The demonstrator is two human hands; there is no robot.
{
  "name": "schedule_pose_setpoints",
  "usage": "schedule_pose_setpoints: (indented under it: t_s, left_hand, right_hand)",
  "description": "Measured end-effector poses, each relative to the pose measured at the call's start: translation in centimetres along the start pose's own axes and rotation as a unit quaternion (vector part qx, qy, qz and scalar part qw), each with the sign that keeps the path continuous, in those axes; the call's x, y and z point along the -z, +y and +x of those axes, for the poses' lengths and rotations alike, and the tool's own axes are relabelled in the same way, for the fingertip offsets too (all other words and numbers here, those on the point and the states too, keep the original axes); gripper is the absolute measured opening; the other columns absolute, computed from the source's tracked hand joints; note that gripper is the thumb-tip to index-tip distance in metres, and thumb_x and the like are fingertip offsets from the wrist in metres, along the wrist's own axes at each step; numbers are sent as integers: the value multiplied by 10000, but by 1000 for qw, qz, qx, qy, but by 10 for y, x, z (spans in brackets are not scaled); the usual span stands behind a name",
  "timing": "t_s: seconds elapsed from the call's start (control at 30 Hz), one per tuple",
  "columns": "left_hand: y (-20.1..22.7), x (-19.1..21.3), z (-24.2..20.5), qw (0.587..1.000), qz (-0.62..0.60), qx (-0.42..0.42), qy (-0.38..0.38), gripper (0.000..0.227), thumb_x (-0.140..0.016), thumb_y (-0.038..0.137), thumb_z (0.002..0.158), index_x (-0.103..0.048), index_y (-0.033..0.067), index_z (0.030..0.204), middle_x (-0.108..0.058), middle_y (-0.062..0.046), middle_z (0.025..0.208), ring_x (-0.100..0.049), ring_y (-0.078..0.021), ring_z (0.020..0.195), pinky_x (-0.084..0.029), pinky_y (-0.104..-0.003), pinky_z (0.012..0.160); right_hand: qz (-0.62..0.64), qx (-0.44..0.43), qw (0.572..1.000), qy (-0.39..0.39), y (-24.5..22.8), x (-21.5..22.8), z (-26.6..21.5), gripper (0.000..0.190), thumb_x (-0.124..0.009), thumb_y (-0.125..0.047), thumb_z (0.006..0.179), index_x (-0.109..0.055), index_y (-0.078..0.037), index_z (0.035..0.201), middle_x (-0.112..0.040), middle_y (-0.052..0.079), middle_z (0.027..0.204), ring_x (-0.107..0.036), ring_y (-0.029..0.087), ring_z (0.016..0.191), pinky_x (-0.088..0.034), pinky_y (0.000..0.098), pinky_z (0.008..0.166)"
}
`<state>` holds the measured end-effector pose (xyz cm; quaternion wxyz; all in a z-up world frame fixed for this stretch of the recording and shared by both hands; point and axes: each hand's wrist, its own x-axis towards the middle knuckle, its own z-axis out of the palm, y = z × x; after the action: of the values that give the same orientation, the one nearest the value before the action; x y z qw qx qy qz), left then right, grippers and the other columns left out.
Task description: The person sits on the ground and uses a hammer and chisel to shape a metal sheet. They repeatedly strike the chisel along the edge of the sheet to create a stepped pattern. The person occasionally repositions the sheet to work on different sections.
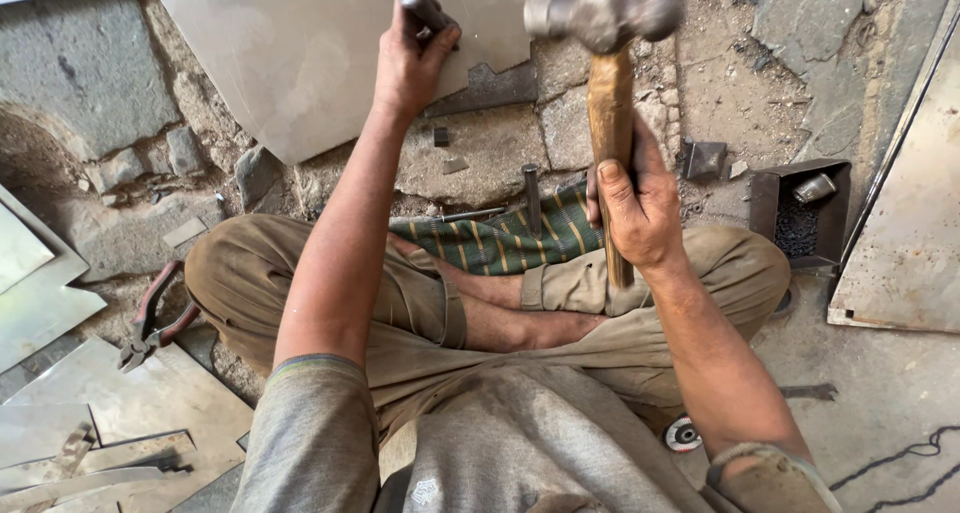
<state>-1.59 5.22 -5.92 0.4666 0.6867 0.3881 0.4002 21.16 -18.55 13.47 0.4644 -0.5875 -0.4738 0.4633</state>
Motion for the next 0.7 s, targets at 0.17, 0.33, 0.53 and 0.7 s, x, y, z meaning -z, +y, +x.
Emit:
schedule_pose_setpoints:
  t_s: [0.17, 0.33, 0.53, 0.7]
  left_hand:
    - [13, -10, 2, 992, 114, -33, -36, 300, -726, 236, 1071, -475, 89, 1149, -774, -115, 982, -783, -254, 823, -666, -373, 764]
    - [10, -16, -8, 995, 76, 55, -27, 228, -664, 208, 1088, -499, 82, 1181, -766, -104, 1025, -788, -224, 849, -689, -352, 752]
    - [-11, -2, -43, 979, -120, 93, 134, 432, -735, 194, 1049, -483, -8, 1335, -691, -207, 1168, -749, -294, 1076, -684, -422, 924]
    - [-13, 1, -43, 985, -81, 121, 93, 463, -728, 253, 1025, -489, 14, 1341, -741, -172, 1144, -780, -250, 1046, -646, -377, 889]
  right_hand:
    - [-194, 143, 971, 5, -2, -30, 47, 546, -456, -334, 1192, -273, -44, 1617, -653, 140, 1080, -639, 118, 633, -604, 265, 550]
    - [-223, -87, 969, -62, -11, -26, 52, 626, -452, -377, 1099, -303, -64, 1621, -633, 73, 801, -552, 156, 498, -531, 307, 421]
    - [-57, -110, 992, -6, -2, -6, -12, 617, -510, -360, 1095, -346, -47, 1601, -615, 29, 805, -592, 102, 600, -523, 261, 517]
    - [-11, -151, 988, 12, 10, -6, -28, 620, -532, -353, 1084, -362, -59, 1602, -585, 16, 793, -568, 94, 591, -500, 248, 515]
